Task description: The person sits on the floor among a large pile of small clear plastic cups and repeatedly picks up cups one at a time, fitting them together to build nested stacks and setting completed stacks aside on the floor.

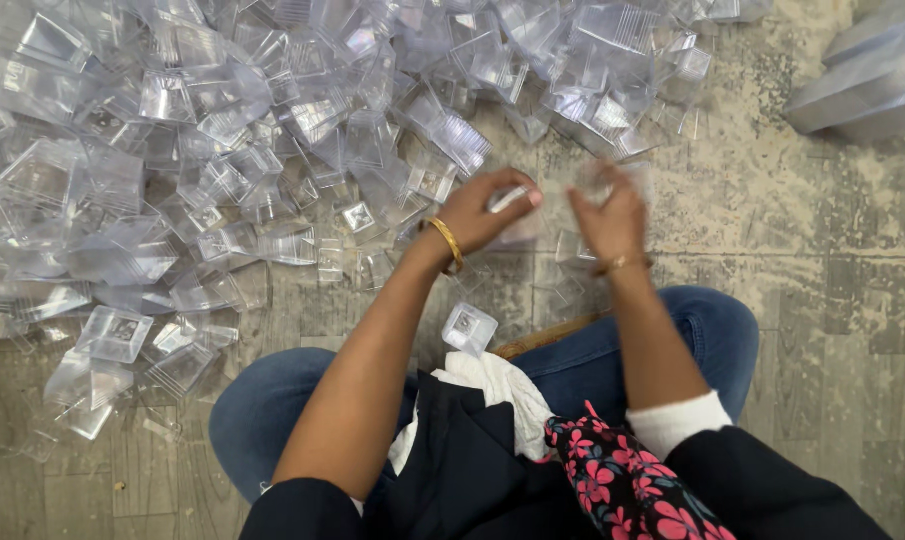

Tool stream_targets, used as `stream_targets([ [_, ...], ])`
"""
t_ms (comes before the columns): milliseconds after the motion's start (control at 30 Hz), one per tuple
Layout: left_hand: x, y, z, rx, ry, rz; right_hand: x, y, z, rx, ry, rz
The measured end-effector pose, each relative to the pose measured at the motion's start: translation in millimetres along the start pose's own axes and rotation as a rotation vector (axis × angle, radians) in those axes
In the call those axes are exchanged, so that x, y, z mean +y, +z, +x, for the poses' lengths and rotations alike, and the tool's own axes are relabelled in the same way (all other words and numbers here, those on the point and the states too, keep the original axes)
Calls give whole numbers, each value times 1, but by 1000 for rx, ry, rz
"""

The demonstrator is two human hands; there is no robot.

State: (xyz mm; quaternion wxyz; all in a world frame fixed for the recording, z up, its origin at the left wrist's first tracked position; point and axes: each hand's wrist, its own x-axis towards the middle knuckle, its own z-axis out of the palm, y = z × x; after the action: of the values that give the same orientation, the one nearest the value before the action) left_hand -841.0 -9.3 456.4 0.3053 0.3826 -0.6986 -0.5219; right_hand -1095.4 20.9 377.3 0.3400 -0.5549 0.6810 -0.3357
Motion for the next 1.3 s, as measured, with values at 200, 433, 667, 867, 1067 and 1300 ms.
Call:
stream_targets([
  [200,-6,-20,-1,120,-369,208,-23,-44,28,69,282,-125],
  [433,-2,-8,1,-71,-183,-212,-48,-19,5,-504,393,705],
  [667,-1,-25,7,211,-208,-236,0,-71,109,162,-185,-261],
  [867,7,-32,7,284,-253,-248,2,-18,69,-33,-201,-34],
  [1067,1,-42,6,399,-215,-230,-70,-7,-23,-213,54,260],
  [1300,-3,-61,6,515,-36,-329,-139,34,-118,-579,-667,-238],
])
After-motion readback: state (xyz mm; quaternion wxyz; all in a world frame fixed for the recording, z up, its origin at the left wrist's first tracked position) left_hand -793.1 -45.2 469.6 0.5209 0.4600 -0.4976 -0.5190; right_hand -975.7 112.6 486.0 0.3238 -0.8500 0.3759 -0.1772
